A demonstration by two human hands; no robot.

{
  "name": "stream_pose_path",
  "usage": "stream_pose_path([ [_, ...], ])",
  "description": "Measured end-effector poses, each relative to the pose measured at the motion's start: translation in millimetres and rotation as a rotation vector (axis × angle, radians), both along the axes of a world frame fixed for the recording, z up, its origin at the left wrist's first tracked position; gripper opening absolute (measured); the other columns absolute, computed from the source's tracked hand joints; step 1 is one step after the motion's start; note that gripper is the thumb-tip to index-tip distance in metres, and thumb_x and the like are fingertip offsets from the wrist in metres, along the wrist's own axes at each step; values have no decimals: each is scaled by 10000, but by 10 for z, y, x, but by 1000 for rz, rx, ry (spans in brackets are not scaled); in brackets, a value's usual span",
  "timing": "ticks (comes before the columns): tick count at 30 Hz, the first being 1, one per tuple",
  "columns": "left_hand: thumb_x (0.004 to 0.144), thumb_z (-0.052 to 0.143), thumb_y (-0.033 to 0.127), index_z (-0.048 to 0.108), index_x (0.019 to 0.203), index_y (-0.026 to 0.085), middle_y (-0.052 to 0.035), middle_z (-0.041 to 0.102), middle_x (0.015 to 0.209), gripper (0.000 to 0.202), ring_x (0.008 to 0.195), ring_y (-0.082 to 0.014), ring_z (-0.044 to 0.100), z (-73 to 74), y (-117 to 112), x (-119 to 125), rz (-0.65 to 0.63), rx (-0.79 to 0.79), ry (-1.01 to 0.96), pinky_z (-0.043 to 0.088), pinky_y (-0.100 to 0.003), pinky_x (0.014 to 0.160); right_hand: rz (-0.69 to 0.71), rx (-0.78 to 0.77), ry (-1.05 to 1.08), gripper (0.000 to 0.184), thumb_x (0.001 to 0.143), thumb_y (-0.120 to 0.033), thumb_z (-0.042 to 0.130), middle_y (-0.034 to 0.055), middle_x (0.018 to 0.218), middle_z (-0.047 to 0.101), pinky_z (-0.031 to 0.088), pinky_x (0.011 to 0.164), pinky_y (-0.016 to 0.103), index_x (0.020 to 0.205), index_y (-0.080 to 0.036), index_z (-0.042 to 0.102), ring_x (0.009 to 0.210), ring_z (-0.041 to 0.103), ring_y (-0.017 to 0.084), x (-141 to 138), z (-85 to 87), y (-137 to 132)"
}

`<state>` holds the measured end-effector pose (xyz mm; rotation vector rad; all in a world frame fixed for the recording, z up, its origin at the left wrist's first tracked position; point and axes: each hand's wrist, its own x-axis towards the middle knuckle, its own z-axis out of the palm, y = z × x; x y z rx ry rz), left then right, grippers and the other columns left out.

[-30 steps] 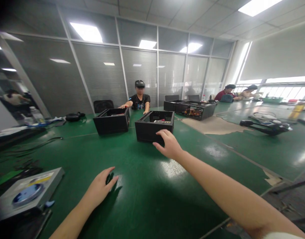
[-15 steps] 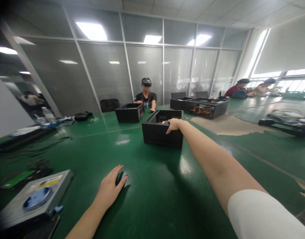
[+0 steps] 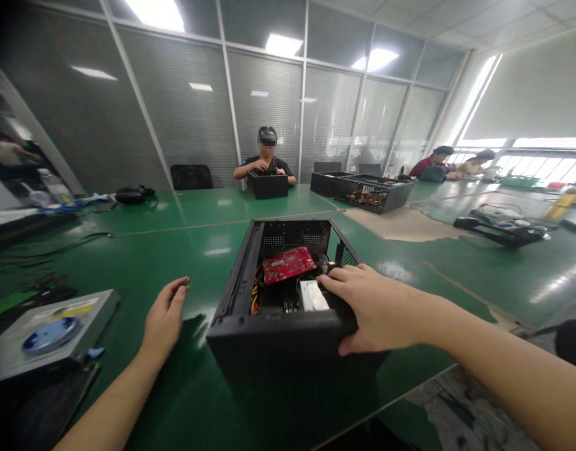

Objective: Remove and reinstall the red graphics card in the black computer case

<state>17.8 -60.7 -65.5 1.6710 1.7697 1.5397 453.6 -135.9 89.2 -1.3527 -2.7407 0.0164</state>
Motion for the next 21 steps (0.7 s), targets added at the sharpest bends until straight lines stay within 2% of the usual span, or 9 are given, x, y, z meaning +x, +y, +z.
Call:
stream_pose_path([
  [2, 950, 461, 573, 620, 1288, 204, -105, 680, 1256, 526, 1152, -267, 643, 37, -68, 38, -28, 27, 24, 481, -434, 1036, 88, -105, 35, 1143, 507, -728, 871, 160, 1401, 595, 512, 976, 488, 1506, -305, 510, 1189, 617, 399, 115, 195, -334],
  [4, 952, 472, 561, 622, 1288, 206, -104, 679, 1258, 511, 1141, -261, 644, 58, -111, 80, -50, 44, 56, 489, -426, 1023, 178, -223, 82, 976, 578, -709, 853, 123, 1306, 673, 561, 893, 430, 1439, -332, 591, 1099, 679, 349, 166, 424, -462],
  [6, 951, 481, 550, 621, 1290, 207, -104, 674, 1270, 502, 1143, -257, 642, 58, -127, 114, -73, 53, 87, 492, -421, 1019, 248, -249, 120, 682, 770, -651, 755, 73, 1219, 724, 576, 854, 386, 1372, -347, 650, 1017, 714, 290, 100, 592, -400],
  [8, 952, 482, 545, 619, 1296, 200, -109, 674, 1269, 506, 1139, -257, 644, 44, -122, 128, -95, 46, 102, 493, -421, 1015, 281, -173, 85, 504, 919, -565, 629, 57, 1201, 731, 567, 873, 363, 1357, -317, 658, 1003, 712, 249, -93, 625, -196],
  [10, 956, 482, 541, 615, 1307, 198, -112, 676, 1270, 509, 1138, -258, 647, 27, -112, 118, -115, 30, 101, 492, -421, 1012, 284, -69, -44, 460, 956, -484, 598, 92, 1202, 720, 549, 901, 369, 1340, -238, 659, 1019, 699, 244, -373, 516, 89],
  [12, 958, 486, 538, 611, 1314, 203, -111, 674, 1281, 505, 1143, -258, 649, 15, -105, 88, -122, 16, 93, 493, -420, 1009, 269, 8, -233, 431, 915, -423, 646, 136, 1154, 718, 546, 872, 387, 1257, -165, 690, 997, 698, 266, -668, 319, 386],
  [15, 953, 497, 536, 608, 1313, 205, -112, 666, 1305, 501, 1152, -262, 648, 10, -103, 26, -115, 8, 89, 493, -422, 1007, 268, 51, -492, 432, 800, -457, 739, 159, 1065, 723, 554, 748, 400, 1076, -124, 740, 922, 711, 312, -992, 12, 728],
  [18, 953, 498, 529, 600, 1320, 192, -124, 656, 1325, 508, 1153, -268, 647, 7, -98, -15, -117, 2, 89, 499, -423, 996, 307, 72, -556, 429, 750, -510, 762, 152, 1023, 732, 546, 694, 390, 964, -138, 749, 877, 722, 317, -1100, -195, 857],
  [21, 953, 503, 523, 597, 1321, 195, -118, 657, 1321, 502, 1120, -262, 655, 0, -84, -11, -138, -8, 102, 511, -414, 968, 325, 100, -520, 555, 742, -548, 762, 159, 979, 743, 542, 691, 381, 1098, -124, 716, 864, 731, 312, -1094, -308, 820],
])
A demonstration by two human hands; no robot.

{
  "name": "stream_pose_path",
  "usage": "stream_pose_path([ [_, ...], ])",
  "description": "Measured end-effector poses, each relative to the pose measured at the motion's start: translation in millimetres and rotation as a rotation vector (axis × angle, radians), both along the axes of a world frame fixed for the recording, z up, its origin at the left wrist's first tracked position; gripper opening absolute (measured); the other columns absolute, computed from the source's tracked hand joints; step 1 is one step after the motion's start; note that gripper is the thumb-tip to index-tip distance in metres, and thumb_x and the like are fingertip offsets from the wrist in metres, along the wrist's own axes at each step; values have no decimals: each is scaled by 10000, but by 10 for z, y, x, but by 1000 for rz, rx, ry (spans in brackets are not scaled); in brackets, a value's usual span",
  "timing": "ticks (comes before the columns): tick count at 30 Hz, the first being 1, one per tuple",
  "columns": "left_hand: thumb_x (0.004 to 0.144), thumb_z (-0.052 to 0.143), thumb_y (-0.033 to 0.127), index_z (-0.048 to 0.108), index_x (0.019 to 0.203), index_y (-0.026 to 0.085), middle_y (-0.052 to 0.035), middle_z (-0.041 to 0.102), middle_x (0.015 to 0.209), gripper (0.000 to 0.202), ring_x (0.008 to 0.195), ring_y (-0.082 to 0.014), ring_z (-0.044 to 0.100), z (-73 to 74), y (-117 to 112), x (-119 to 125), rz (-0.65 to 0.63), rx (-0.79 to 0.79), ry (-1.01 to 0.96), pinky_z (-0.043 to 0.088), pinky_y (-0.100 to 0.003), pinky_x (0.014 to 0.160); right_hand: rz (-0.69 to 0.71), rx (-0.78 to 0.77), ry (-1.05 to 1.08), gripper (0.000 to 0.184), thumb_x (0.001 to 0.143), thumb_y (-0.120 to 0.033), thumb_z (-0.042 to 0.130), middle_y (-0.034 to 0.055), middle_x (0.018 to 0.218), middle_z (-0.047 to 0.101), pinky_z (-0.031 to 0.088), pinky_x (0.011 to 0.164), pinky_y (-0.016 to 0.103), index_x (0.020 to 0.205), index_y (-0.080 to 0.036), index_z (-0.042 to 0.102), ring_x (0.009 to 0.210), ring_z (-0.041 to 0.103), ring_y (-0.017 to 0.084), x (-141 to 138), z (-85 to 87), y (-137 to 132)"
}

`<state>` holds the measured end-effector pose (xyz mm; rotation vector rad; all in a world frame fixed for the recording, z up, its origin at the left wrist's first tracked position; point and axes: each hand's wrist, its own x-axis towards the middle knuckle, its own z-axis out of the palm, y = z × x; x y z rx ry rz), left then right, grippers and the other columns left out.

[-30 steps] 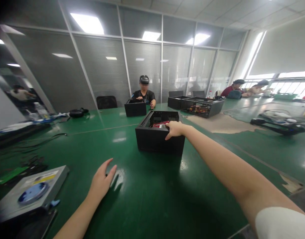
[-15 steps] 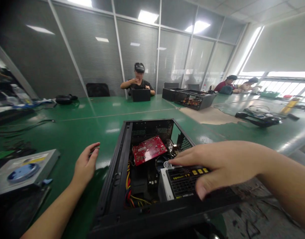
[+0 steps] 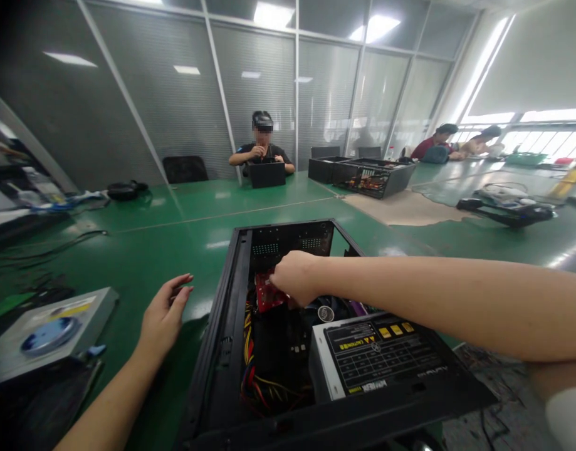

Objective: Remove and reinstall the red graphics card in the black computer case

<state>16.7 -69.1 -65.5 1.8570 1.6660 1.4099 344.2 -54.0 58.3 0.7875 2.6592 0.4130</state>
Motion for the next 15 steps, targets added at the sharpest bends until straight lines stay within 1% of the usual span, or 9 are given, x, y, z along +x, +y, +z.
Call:
stream_pose_path([
  [2, 950, 509, 522, 604, 1309, 199, -109, 668, 1288, 492, 1083, -254, 659, 1, 10, 25, -12, -10, 28, 518, -409, 946, 9, 11, 11, 758, 708, -578, 797, 181, 983, 745, 541, 684, 379, 1263, -86, 638, 866, 735, 320, -11, -52, -51],
  [3, 948, 512, 521, 609, 1300, 199, -104, 675, 1262, 487, 1062, -250, 661, 4, 14, 41, -15, -14, 43, 522, -405, 934, 11, 19, 11, 825, 694, -570, 820, 189, 988, 746, 541, 681, 377, 1314, -71, 600, 868, 736, 322, -30, -75, -70],
  [4, 945, 517, 520, 615, 1289, 198, -100, 681, 1234, 482, 1041, -246, 662, 9, 17, 58, -18, -17, 58, 527, -400, 921, 8, 27, 7, 835, 689, -542, 842, 192, 989, 747, 540, 677, 373, 1327, -67, 587, 870, 738, 321, -58, -97, -84],
  [6, 938, 526, 519, 631, 1259, 198, -89, 688, 1180, 466, 1007, -238, 664, 23, 20, 90, -30, -23, 88, 536, -390, 902, -22, 38, -8, 746, 682, -453, 880, 188, 1000, 748, 538, 672, 364, 1275, -85, 616, 879, 739, 317, -126, -131, -90],
  [8, 931, 530, 519, 645, 1220, 201, -80, 687, 1144, 445, 988, -234, 665, 39, 20, 115, -47, -24, 113, 545, -385, 890, -73, 33, -19, 569, 716, -363, 867, 183, 1009, 748, 536, 677, 359, 1180, -108, 657, 882, 740, 311, -184, -148, -79],
  [11, 928, 523, 515, 647, 1184, 208, -72, 678, 1132, 419, 981, -231, 661, 54, 17, 131, -66, -12, 132, 555, -379, 873, -149, 35, 10, 245, 864, -202, 690, 165, 943, 755, 526, 708, 348, 1097, -127, 676, 863, 742, 275, -193, -115, -43],
  [12, 928, 522, 512, 645, 1181, 209, -70, 675, 1132, 413, 979, -229, 660, 57, 17, 131, -67, -4, 132, 557, -375, 866, -165, 48, 34, 208, 889, -157, 628, 160, 921, 755, 522, 720, 343, 1090, -130, 675, 857, 742, 263, -170, -81, -22],
  [13, 930, 522, 507, 644, 1182, 211, -68, 673, 1131, 408, 977, -227, 658, 59, 17, 130, -67, 3, 134, 557, -370, 861, -182, 71, 63, 213, 897, -129, 589, 157, 915, 755, 520, 729, 341, 1092, -132, 673, 857, 740, 257, -136, -33, 5],
  [15, 932, 524, 499, 643, 1184, 211, -65, 669, 1126, 400, 976, -223, 654, 62, 16, 126, -64, 14, 138, 554, -362, 856, -215, 122, 117, 252, 870, -148, 608, 157, 965, 753, 518, 726, 345, 1115, -142, 670, 878, 734, 269, -47, 100, 79],
])
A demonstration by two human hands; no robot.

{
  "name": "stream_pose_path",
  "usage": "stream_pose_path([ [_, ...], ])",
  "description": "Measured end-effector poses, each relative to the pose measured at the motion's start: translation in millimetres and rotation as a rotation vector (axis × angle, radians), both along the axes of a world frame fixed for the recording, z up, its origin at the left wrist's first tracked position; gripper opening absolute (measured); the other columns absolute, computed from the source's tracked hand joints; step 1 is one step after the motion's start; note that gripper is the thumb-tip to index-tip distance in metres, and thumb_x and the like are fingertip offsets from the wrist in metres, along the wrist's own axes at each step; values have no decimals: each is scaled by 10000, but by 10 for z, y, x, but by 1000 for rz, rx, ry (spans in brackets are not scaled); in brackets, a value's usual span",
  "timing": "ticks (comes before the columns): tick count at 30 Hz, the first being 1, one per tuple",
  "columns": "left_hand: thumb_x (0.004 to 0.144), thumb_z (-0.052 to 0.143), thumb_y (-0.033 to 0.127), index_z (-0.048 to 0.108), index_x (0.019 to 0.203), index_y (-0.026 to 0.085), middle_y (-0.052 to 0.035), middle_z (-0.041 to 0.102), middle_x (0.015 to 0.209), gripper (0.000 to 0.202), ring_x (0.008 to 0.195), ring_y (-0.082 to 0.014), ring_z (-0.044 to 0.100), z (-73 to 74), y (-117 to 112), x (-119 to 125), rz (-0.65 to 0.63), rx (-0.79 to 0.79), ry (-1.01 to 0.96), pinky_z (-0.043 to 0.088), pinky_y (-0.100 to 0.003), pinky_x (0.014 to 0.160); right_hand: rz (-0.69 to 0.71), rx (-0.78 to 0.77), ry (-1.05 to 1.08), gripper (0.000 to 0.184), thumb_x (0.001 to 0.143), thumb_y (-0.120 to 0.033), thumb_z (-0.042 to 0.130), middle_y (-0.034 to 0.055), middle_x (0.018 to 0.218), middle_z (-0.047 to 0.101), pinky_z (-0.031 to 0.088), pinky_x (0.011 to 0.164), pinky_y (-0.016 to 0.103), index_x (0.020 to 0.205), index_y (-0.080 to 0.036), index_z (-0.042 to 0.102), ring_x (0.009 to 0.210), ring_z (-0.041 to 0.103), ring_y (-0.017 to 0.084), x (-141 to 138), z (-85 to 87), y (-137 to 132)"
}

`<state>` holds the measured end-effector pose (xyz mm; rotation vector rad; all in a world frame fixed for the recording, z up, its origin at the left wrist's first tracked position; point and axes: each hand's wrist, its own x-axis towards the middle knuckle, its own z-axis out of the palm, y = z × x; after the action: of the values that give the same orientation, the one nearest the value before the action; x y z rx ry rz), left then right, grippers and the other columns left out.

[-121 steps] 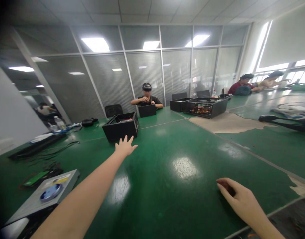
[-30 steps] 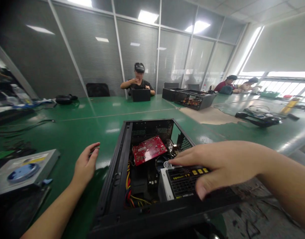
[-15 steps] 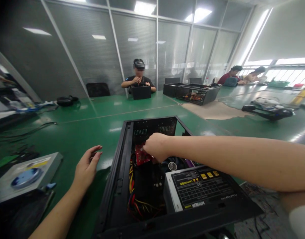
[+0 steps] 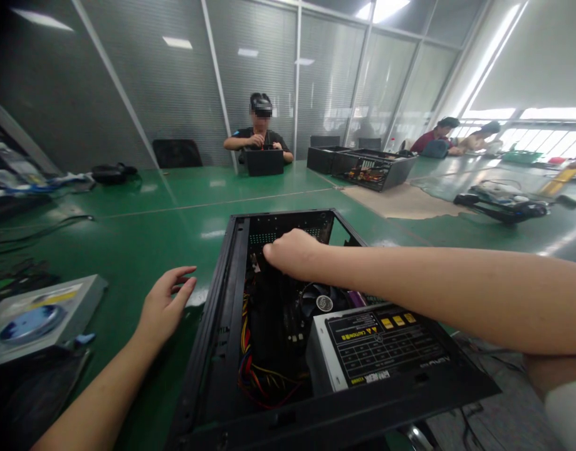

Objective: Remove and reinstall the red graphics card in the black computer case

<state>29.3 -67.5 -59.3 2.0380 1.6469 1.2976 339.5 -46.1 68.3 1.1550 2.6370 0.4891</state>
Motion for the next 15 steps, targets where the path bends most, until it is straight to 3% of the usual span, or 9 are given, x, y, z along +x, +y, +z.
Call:
stream_pose_path([
  [5, 940, 525, 502, 638, 1197, 196, -70, 662, 1121, 415, 964, -218, 648, -2, -2, -9, -3, -2, -9, 547, -354, 843, -140, 58, 107, 406, 815, -352, 680, 134, 981, 751, 507, 687, 345, 1177, -168, 700, 838, 716, 277, 185, 396, 231],
  [8, 948, 515, 509, 634, 1213, 195, -71, 663, 1124, 428, 967, -219, 650, -12, 6, -16, -3, -7, -16, 545, -362, 851, -93, 55, 95, 458, 811, -348, 687, 117, 961, 758, 516, 740, 361, 1237, -182, 702, 851, 708, 264, 208, 528, 372],
  [12, 945, 512, 520, 632, 1224, 192, -78, 665, 1134, 447, 968, -224, 650, -10, 4, -26, 11, -11, -12, 546, -367, 847, -30, 4, 16, 529, 814, -279, 708, 120, 1051, 760, 526, 779, 361, 1336, -205, 660, 912, 713, 261, 157, 475, 529],
  [15, 944, 504, 531, 633, 1223, 190, -85, 666, 1147, 459, 971, -228, 650, -8, -2, -38, 17, -17, -12, 544, -370, 845, -101, -10, -38, 352, 863, -182, 647, 132, 1024, 765, 530, 790, 337, 1205, -172, 731, 909, 724, 243, 87, 336, 551],
])
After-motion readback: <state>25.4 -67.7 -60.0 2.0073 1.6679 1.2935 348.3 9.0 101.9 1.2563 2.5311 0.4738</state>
